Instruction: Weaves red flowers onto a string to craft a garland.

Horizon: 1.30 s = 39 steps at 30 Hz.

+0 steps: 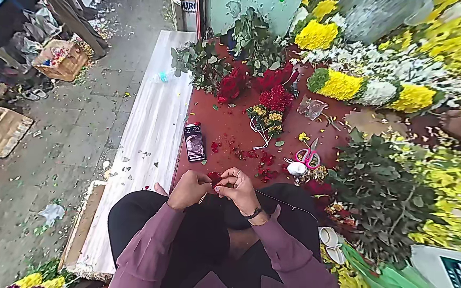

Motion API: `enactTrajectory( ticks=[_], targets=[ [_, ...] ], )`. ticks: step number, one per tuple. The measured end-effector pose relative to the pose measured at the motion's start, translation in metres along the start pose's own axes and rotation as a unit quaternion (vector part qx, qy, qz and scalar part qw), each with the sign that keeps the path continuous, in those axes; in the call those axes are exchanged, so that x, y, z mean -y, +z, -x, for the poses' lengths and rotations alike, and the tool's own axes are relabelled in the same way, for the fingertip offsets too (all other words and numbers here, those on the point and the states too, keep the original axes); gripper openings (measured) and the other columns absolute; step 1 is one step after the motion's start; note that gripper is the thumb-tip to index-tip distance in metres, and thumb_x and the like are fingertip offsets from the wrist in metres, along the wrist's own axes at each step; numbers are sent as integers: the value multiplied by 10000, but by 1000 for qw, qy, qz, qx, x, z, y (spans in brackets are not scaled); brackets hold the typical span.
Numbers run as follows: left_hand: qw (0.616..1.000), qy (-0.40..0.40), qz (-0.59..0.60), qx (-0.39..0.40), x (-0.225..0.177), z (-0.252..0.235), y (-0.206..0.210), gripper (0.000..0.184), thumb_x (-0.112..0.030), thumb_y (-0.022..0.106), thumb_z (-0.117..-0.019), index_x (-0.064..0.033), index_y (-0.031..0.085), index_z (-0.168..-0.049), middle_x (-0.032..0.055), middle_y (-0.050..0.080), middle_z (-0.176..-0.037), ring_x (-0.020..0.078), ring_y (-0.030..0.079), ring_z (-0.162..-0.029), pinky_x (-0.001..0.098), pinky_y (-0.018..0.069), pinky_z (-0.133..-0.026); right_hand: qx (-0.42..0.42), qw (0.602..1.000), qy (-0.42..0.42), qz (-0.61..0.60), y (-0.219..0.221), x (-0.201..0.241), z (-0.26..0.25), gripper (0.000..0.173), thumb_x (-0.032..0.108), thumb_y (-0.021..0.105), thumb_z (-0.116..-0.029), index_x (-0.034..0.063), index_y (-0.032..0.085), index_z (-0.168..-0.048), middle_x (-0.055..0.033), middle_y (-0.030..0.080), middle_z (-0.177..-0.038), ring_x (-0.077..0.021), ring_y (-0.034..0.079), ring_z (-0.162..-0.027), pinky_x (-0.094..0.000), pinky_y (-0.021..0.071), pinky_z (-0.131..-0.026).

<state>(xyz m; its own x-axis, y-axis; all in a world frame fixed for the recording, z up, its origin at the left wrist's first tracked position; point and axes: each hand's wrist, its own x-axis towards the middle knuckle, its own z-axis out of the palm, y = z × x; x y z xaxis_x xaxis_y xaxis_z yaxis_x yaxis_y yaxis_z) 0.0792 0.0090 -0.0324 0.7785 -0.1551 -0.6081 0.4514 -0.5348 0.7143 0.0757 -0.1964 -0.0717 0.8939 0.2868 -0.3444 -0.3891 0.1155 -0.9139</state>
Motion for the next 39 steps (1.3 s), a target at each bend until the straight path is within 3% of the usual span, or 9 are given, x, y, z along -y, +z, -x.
enactTrajectory(
  ticks=[9,13,18,23,29,31,34,36,39],
  targets=[
    [998,32,21,41,2,-3,1,168,-286,743,-934,-128,794,-914,-20,717,-722,68,619,-561,311,549,-570,-24,992,55,108,-8,-1,-7,628,171,928,-708,18,590,-1214,-66,700,-740,-161,633,-534,-295,535,-462],
    [999,19,25,21,2,-2,-2,178,-276,738,-912,-119,766,-831,-19,681,-671,79,592,-550,330,519,-559,-64,993,1,103,-32,4,-17,513,222,828,-840,28,605,-1259,-36,631,-695,-122,531,-534,-284,444,-487],
    [1000,-13,-4,7,3,-3,-3,205,-292,748,-859,-133,719,-733,-26,636,-633,100,578,-567,376,494,-567,102,978,50,172,-56,-3,-24,685,256,784,-855,105,512,-1465,-78,672,-1282,-208,688,-1105,-392,607,-908],
    [998,-52,-29,-16,4,0,-11,222,-298,741,-842,-134,696,-701,-21,603,-602,119,548,-538,399,462,-540,158,957,4,245,-63,-5,-28,181,271,762,-905,99,791,-953,6,756,-902,-61,700,-824,-285,597,-787],
    [985,-60,-159,-18,-9,3,-12,243,-346,701,-834,-117,697,-753,60,653,-711,253,646,-698,562,521,-652,272,945,-88,161,-52,16,-18,161,209,745,-923,52,772,-895,-10,720,-865,-63,655,-820,-258,553,-758],
    [980,6,-179,81,-19,12,-9,205,-304,725,-850,-102,732,-818,74,697,-769,263,676,-741,572,549,-697,246,954,-134,109,-41,22,-23,149,162,721,-942,23,766,-912,-35,708,-872,-94,647,-830,-281,548,-766],
    [962,226,-17,154,-25,14,-2,143,-225,736,-922,-100,758,-856,-22,706,-788,62,638,-698,307,551,-657,227,967,-103,56,-41,2,-42,145,138,708,-963,5,767,-966,-42,720,-903,-92,665,-832,-276,575,-766],
    [945,306,89,76,-28,9,3,147,-205,713,-967,-83,775,-914,-6,727,-888,79,654,-826,303,553,-787,231,971,-43,-29,-44,-20,-39,113,148,673,-958,59,739,-975,32,713,-879,-19,649,-800,-232,558,-737],
    [943,300,105,-98,-24,3,3,155,-217,713,-957,-94,761,-874,-10,712,-851,97,644,-774,307,553,-716,260,965,-20,-34,-31,-12,-20,61,93,750,-907,51,754,-951,1,749,-871,-41,646,-689,-225,550,-632]
  ],
)
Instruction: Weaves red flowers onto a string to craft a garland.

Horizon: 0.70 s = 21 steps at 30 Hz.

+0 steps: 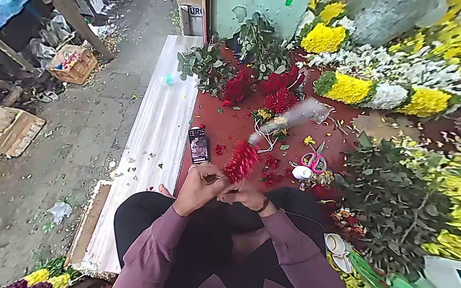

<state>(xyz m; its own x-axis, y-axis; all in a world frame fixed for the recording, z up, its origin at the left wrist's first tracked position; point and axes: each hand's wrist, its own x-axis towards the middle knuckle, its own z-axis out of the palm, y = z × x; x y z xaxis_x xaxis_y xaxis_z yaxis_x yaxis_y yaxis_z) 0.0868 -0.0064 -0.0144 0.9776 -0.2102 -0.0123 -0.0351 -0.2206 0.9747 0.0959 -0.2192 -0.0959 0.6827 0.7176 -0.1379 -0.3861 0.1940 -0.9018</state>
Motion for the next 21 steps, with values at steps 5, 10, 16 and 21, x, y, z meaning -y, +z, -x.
enactTrajectory(
  ticks=[5,10,16,21],
  targets=[
    [984,-155,-90,-14,16,6,-13,155,-278,729,-921,-130,762,-890,-44,707,-759,44,632,-657,284,549,-647,40,993,-87,63,0,26,6,114,78,696,-945,5,783,-959,-45,764,-906,-52,671,-729,-230,564,-655],
    [944,-270,-107,158,12,6,-20,193,-313,763,-890,-120,765,-881,-5,698,-754,110,635,-657,395,557,-662,-16,995,-47,81,-38,35,16,105,88,717,-924,5,780,-936,-51,758,-875,-92,698,-798,-290,588,-766],
    [925,-306,-189,121,12,6,-20,162,-309,747,-857,-151,760,-824,3,713,-761,147,668,-694,462,559,-678,-132,898,258,330,-85,6,-9,205,283,665,-999,117,777,-1041,-18,745,-874,-120,661,-686,-325,553,-622],
    [913,-319,-225,121,12,6,-20,178,-341,728,-862,-167,765,-861,7,708,-773,173,665,-711,487,548,-680,-100,712,363,593,-69,-43,-47,335,405,754,-841,184,747,-1093,-87,737,-1106,-320,684,-1084,-641,529,-894]
  ],
)
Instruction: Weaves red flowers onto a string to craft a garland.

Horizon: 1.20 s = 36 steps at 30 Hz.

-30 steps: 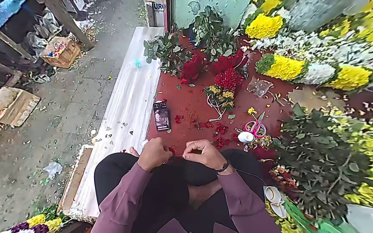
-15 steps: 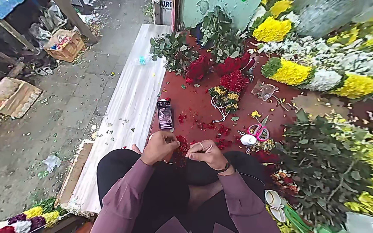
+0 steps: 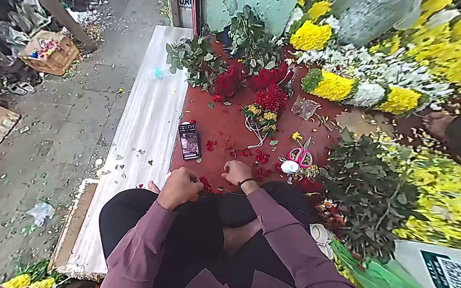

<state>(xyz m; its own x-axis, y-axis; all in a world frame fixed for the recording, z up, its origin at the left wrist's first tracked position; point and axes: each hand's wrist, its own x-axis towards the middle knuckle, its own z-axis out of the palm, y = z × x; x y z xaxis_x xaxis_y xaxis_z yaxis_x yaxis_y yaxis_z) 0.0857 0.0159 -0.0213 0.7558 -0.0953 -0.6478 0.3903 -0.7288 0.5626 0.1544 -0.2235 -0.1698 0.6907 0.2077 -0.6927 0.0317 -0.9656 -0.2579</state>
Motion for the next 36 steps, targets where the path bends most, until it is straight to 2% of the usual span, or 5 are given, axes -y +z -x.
enactTrajectory(
  ticks=[8,11,19,24,36],
  targets=[
    [1000,0,-13,19,-1,1,5,200,-339,691,-867,-147,746,-851,25,696,-759,189,662,-690,497,545,-673,24,993,14,-112,6,2,-10,304,219,685,-855,208,743,-1153,-51,751,-1086,-248,721,-992,-542,582,-856],
    [999,5,-26,18,0,0,6,203,-347,685,-867,-155,750,-855,29,696,-765,207,663,-715,522,536,-683,9,937,-6,-349,-10,-5,5,208,135,691,-924,158,769,-1115,-37,768,-1026,-153,732,-791,-352,602,-652],
    [1000,4,-19,23,0,0,9,198,-343,694,-872,-153,750,-861,30,706,-765,209,673,-712,531,547,-686,5,766,-84,-637,-27,1,57,294,204,575,-1043,-25,749,-1100,-150,749,-947,-188,692,-735,-325,566,-610],
    [999,-1,-30,26,0,-1,9,212,-349,688,-875,-147,752,-884,36,709,-783,215,676,-729,536,548,-699,-40,792,-108,-600,-25,2,56,313,-22,786,-824,-15,720,-1131,-159,754,-987,-240,725,-772,-375,621,-635],
    [999,-4,-35,28,1,-3,12,200,-352,690,-869,-162,745,-843,20,689,-735,195,655,-671,517,541,-661,-43,815,-94,-570,-22,1,49,142,34,631,-957,10,767,-993,-140,756,-883,-197,707,-695,-308,569,-567]
  ],
)
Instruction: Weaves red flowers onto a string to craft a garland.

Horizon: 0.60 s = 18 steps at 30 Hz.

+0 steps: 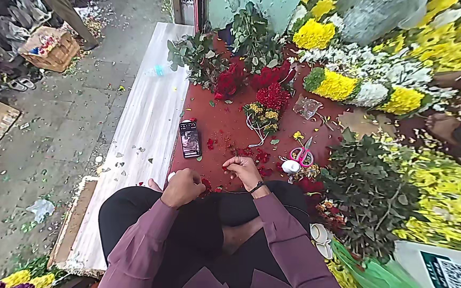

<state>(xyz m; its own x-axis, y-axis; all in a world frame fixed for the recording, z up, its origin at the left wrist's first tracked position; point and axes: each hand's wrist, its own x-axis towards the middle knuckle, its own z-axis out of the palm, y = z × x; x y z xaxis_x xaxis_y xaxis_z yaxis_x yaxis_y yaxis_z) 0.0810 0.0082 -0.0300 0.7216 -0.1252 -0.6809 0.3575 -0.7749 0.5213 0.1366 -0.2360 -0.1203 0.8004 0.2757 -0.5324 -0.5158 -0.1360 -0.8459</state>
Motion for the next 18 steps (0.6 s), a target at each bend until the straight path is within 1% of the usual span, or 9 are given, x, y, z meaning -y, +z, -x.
enactTrajectory(
  ticks=[3,5,6,7,10,12,14,16,18],
  targets=[
    [1000,-8,4,1,0,0,0,199,-346,692,-877,-157,752,-855,21,700,-747,192,666,-680,516,551,-673,-2,1000,-18,17,1,-2,0,167,6,615,-946,8,769,-1011,-135,760,-911,-206,713,-712,-337,598,-622],
    [1000,-14,5,-4,-1,0,-1,196,-339,694,-876,-153,753,-862,25,704,-759,203,671,-705,527,548,-691,-2,997,-40,69,1,-3,-1,222,-31,663,-856,51,783,-1025,-96,767,-921,-190,717,-717,-357,619,-666],
    [1000,-17,6,-5,-1,0,-1,197,-337,695,-875,-150,753,-865,29,704,-765,211,672,-720,534,545,-699,-2,994,-51,97,1,-3,-1,244,-24,700,-820,77,786,-1024,-74,770,-923,-179,723,-728,-364,627,-689],
    [1000,-18,7,-9,0,0,-1,194,-339,698,-869,-153,751,-854,26,700,-756,209,668,-716,532,539,-690,-2,991,-62,114,2,-3,-1,232,4,740,-808,96,790,-1015,-53,774,-930,-171,729,-740,-368,634,-706],
    [1000,-21,8,-13,-1,0,-2,195,-342,702,-864,-153,748,-848,31,687,-744,212,658,-707,528,532,-676,-10,988,-88,129,6,-2,3,134,137,802,-853,115,794,-985,-21,771,-952,-158,728,-752,-361,643,-720],
    [1000,-24,8,-13,-1,0,-2,203,-346,703,-863,-148,744,-845,41,685,-747,223,658,-713,538,528,-676,-14,988,-100,113,9,2,8,122,171,802,-872,103,793,-973,-27,770,-934,-157,724,-731,-351,641,-701],
    [999,-27,7,-15,-1,0,-2,208,-354,701,-861,-152,746,-852,42,693,-756,229,668,-722,549,534,-684,-15,989,-115,91,14,7,15,111,157,791,-879,85,787,-963,-39,768,-929,-161,722,-740,-345,637,-696],
    [999,-28,13,-21,-1,0,-2,207,-352,699,-861,-151,751,-852,43,691,-753,231,666,-722,553,532,-684,-23,989,-134,58,21,9,22,99,110,789,-860,62,779,-946,-61,766,-916,-176,728,-772,-349,636,-705],
    [999,-27,14,-29,0,0,-2,206,-353,694,-863,-157,755,-849,33,692,-745,220,665,-709,544,536,-675,-24,989,-149,-3,28,10,28,182,38,793,-816,17,721,-982,-120,745,-903,-228,724,-776,-377,631,-691]
  ],
)
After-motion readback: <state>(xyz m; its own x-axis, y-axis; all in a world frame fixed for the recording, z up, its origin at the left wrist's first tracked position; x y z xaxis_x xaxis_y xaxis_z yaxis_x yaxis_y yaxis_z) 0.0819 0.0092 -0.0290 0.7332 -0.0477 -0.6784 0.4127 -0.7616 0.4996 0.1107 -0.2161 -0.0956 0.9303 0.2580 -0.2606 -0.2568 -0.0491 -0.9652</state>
